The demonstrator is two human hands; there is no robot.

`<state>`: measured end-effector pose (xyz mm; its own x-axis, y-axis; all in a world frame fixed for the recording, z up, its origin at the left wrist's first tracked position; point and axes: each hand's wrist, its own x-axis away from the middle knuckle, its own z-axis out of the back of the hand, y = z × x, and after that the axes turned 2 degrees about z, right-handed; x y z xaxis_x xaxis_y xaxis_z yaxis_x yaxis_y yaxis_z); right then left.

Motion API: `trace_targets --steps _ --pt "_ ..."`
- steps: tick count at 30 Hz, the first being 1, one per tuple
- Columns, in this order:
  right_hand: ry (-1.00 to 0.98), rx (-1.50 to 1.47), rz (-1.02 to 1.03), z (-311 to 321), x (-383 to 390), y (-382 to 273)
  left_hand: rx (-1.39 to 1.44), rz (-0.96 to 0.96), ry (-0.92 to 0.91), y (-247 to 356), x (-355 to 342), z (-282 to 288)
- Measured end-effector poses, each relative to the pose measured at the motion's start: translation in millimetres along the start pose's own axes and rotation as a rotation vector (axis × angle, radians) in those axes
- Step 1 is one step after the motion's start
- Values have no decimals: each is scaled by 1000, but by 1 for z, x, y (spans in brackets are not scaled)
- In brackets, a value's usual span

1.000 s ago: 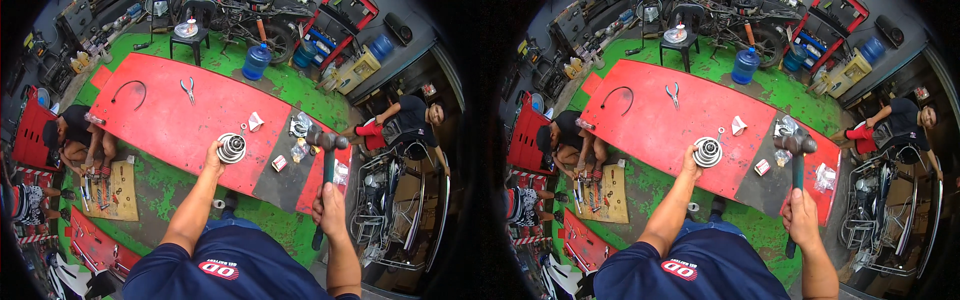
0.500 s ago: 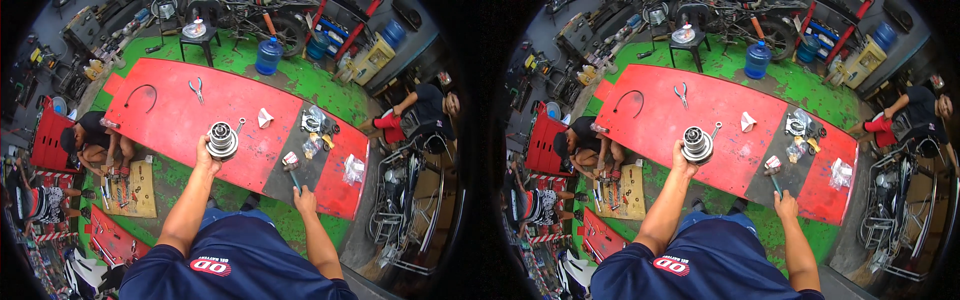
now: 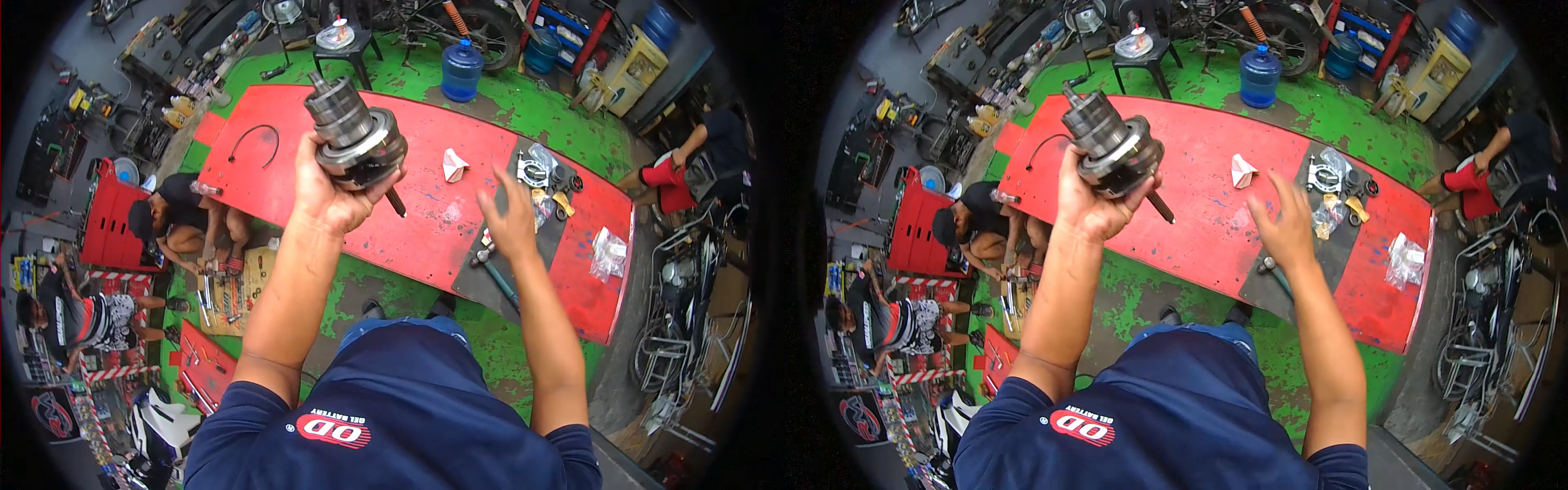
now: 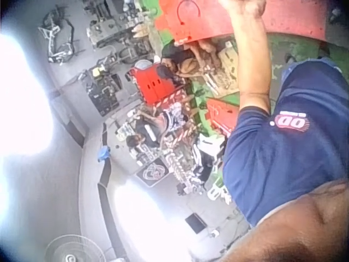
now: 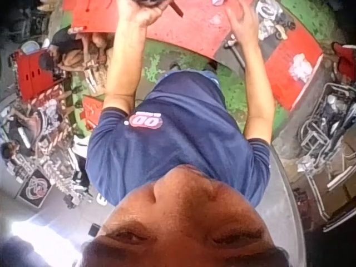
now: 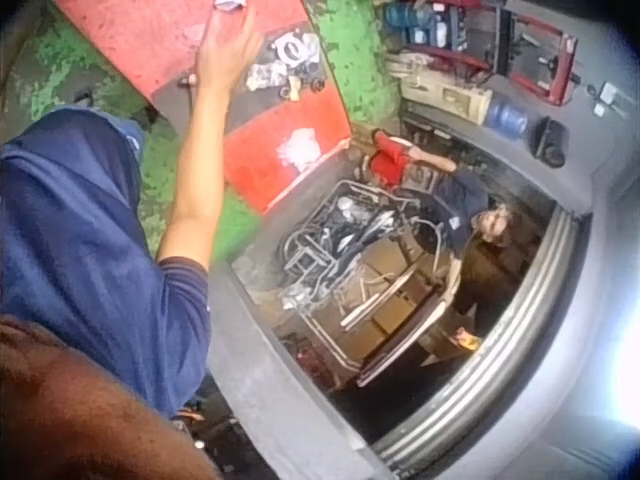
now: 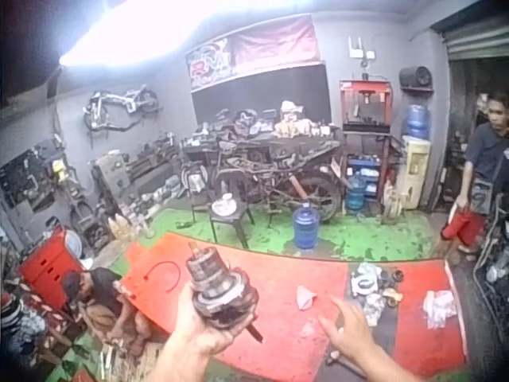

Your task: Inspecting and assembling a motorcycle crankshaft and connecting rod assembly using a hammer.

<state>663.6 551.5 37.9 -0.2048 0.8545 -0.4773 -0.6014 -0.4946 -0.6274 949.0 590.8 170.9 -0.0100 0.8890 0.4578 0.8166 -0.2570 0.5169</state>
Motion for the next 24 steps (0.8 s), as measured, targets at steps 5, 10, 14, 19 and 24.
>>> trace_targets --steps 5,10,14,19,24 --pt "-154 -781 15 43 -115 -148 61 113 -301 11 21 -13" --pt "-596 -779 111 38 -158 -202 130 251 -499 12 41 -2" --pt "-822 -682 188 26 -161 -222 142 289 -482 15 59 15" --pt "-870 -789 95 -20 -142 -215 109 267 -344 25 80 41" --pt "-887 -935 -8 -72 -110 -216 124 151 -193 21 83 89"
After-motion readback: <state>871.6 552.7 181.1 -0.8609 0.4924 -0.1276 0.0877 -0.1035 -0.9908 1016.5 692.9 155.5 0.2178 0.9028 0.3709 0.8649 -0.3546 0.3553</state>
